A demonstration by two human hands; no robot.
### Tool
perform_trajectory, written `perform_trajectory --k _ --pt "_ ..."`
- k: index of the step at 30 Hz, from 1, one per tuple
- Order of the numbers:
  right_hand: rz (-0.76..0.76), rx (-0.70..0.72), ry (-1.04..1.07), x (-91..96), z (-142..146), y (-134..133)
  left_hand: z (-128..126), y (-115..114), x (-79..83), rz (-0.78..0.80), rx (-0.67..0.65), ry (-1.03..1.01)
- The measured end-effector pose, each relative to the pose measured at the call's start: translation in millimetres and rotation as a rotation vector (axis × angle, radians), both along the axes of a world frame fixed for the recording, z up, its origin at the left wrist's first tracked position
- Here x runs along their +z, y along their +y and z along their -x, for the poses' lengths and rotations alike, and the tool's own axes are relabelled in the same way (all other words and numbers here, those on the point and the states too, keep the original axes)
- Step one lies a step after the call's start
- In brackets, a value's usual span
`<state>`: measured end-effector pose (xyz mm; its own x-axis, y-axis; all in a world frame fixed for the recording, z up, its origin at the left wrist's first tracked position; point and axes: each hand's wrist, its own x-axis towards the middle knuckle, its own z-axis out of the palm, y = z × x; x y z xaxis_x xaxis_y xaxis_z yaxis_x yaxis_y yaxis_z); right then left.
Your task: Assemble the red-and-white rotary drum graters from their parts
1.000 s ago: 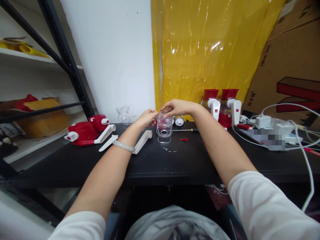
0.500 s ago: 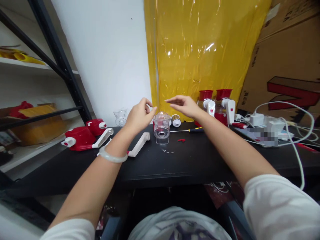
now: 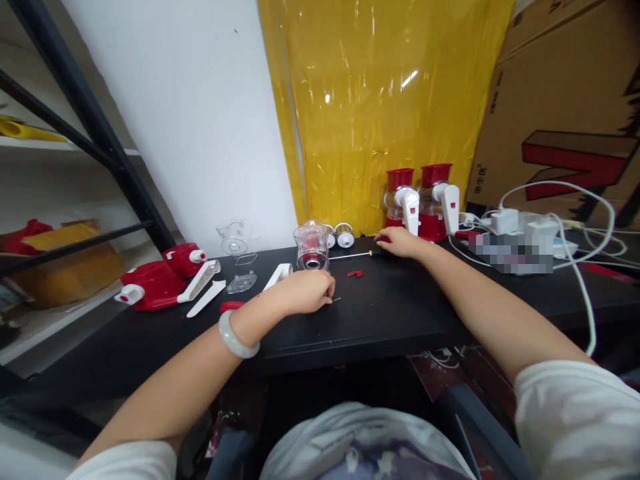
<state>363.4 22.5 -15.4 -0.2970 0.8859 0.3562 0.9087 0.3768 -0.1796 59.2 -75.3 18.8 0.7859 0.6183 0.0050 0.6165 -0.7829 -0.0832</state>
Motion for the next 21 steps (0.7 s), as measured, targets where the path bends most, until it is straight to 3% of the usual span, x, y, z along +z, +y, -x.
perform_trajectory --k 5,12,21 --pt "0.098 -0.070 -0.084 -4.5 -5.9 2.6 -1.1 2.6 -4.0 0.091 0.018 -0.039" --pt "0.206 -0.100 -0.127 -18.9 -8.3 8.1 3.6 8.2 -1.4 0.086 -0.077 -0.095" --pt "0.178 -0.112 -0.121 -21.5 -7.4 9.8 7.8 8.3 7.2 0.087 -0.085 -0.166"
